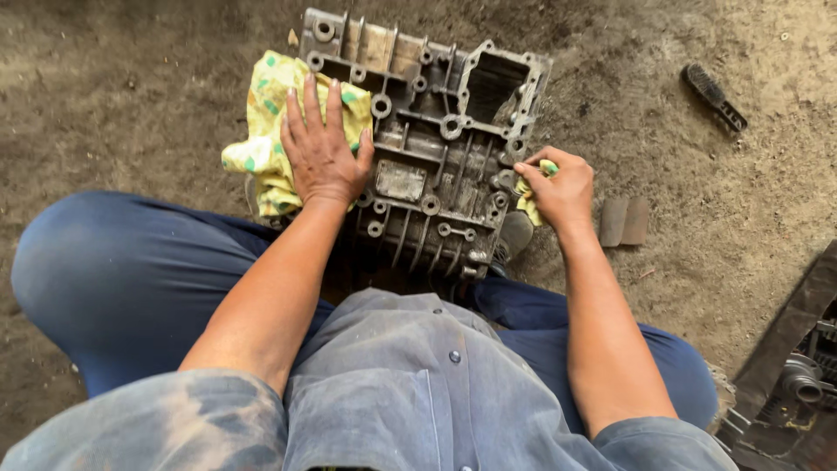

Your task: The person wipes and cleans an engine casing using a yellow cloth and then uses a small tool to point at or scrape several openings on the metal component.

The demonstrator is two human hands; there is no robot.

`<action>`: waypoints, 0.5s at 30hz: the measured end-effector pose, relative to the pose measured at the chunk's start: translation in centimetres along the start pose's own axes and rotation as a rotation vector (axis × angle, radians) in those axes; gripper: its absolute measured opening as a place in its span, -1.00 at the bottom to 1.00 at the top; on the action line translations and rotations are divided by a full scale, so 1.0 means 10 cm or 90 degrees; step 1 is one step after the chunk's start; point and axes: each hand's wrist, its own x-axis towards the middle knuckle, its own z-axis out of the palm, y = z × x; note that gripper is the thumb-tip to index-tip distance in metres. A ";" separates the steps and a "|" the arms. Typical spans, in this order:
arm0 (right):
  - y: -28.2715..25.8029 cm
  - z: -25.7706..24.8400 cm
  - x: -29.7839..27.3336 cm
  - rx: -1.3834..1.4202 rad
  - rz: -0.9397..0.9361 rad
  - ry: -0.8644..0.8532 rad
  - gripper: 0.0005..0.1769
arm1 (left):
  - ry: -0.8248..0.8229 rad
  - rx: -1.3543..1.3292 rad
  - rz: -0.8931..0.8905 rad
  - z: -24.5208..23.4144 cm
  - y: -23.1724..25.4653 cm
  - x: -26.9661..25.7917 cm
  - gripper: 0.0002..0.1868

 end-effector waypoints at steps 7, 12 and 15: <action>-0.04 0.10 -0.09 -0.014 0.065 -0.094 -0.79 | 0.023 0.009 0.012 0.03 -0.03 0.01 -0.16; -0.01 -0.13 0.03 0.009 0.125 -0.090 -0.81 | -0.003 -0.010 -0.006 0.01 -0.01 -0.01 -0.15; -0.10 0.02 -0.05 -0.048 0.099 -0.103 -0.78 | 0.007 -0.003 0.000 0.01 -0.01 0.02 -0.16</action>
